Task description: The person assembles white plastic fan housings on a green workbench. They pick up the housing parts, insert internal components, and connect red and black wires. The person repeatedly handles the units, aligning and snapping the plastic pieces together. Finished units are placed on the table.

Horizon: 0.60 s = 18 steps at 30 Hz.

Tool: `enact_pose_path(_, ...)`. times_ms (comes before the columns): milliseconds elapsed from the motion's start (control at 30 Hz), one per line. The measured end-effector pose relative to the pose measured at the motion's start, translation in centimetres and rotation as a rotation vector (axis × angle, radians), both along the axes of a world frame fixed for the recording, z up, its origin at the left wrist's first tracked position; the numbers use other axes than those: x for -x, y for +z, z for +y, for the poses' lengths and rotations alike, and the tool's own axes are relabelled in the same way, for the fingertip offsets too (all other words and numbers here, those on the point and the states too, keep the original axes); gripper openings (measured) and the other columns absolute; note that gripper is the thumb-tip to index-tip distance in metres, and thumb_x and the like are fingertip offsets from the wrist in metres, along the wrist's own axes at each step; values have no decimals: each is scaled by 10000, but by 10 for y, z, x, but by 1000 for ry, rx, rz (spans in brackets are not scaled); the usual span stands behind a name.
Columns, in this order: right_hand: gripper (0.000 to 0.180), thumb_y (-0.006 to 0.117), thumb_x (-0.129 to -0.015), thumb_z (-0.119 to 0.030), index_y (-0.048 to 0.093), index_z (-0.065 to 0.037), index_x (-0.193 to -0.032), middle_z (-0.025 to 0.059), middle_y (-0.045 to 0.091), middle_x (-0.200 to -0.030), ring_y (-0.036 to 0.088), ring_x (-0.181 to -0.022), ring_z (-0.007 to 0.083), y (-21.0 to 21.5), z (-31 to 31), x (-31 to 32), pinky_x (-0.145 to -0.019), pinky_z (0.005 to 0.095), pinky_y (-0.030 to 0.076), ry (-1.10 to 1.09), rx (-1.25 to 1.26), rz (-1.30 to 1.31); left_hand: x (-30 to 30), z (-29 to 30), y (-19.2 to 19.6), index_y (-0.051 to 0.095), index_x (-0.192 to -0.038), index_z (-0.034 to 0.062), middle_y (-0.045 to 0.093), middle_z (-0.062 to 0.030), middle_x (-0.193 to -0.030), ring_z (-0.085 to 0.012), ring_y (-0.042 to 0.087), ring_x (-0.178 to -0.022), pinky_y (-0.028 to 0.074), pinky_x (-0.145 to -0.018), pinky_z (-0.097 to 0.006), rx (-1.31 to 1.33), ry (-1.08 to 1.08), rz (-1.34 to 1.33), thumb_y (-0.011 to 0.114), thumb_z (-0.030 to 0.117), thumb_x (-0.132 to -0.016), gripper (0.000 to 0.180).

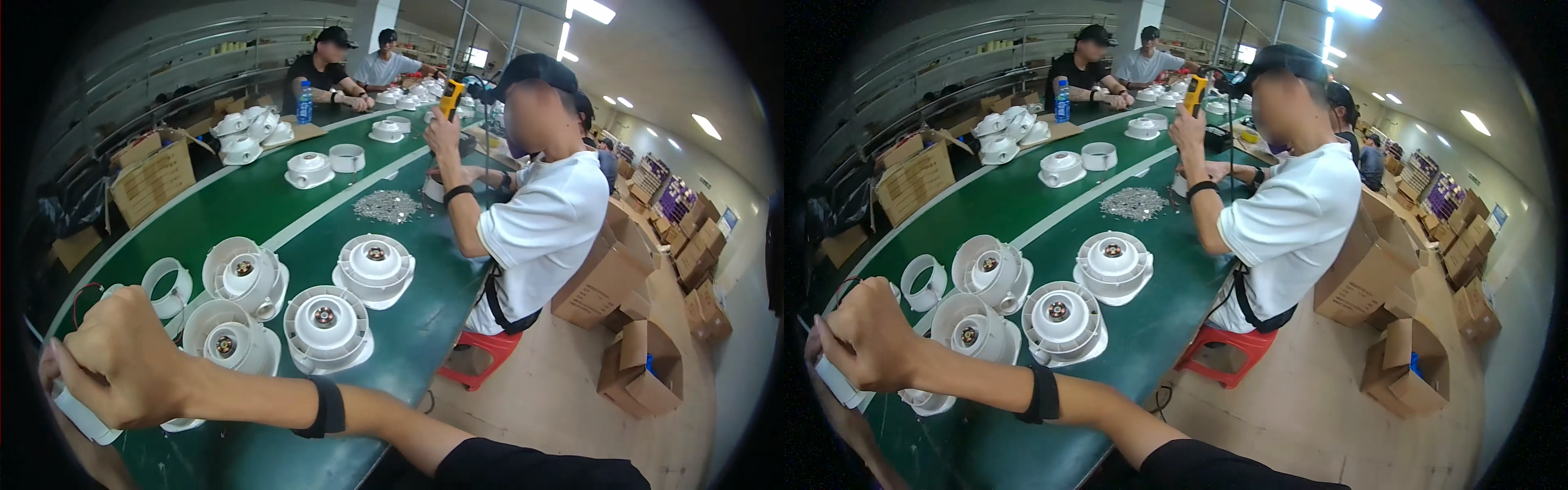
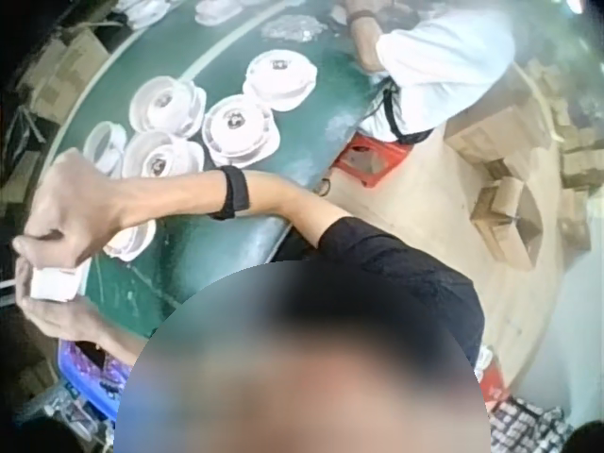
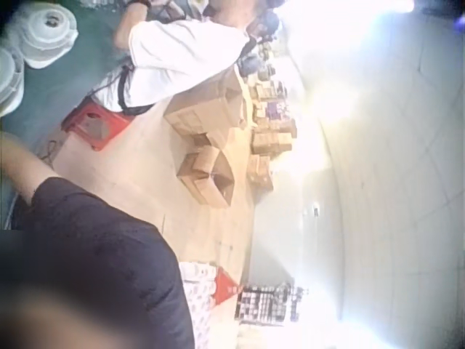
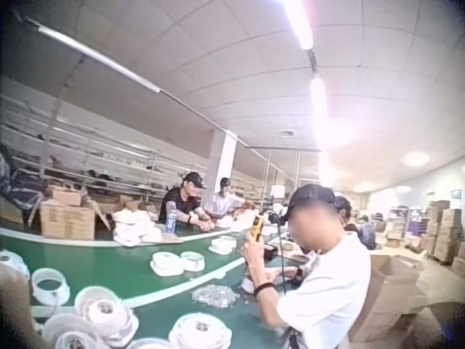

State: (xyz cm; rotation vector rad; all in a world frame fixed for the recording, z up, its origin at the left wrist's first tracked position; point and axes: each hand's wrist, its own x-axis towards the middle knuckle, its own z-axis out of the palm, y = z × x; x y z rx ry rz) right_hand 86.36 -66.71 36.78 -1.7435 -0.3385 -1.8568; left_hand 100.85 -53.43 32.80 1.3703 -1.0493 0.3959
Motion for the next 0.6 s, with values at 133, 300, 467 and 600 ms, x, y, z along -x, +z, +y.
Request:
enact_pose_path(133,253,612,-771,-50,535,-47,-529,103,473,-445,486,-377,279,-10,-5,2,-398,376,340,-104,29,-15,38,-20,-2,431,-1290,-59,447,-199,-1343,-290,444,-1274,293,-1106,-417,-16,-200,-151,458,526,-935,685)
enact_pose_path(300,275,621,-784,-52,525,-44,-526,94,492,-459,502,-380,263,0,3,-6,-388,348,371,5,33,5,31,3,8,511,-1098,-15,524,-176,-1188,-262,522,-1121,369,-1015,-389,4,-108,-82,326,393,-1022,455)
enact_pose_path(467,266,649,-767,-56,523,-56,-534,70,466,-452,478,-372,244,-1,-4,-4,-393,337,367,-14,142,35,32,-8,11,532,-1109,-17,541,-193,-1232,-273,531,-1145,378,-1025,-385,86,-252,48,271,365,-1025,471)
enact_pose_path(600,242,672,-744,-65,522,-65,-554,34,475,-495,460,-405,196,-3,-5,-3,-407,326,355,-140,295,9,48,-12,23,485,-1275,-34,467,-215,-1360,-299,469,-1271,338,-1071,-403,-64,-213,-48,542,674,-807,851)
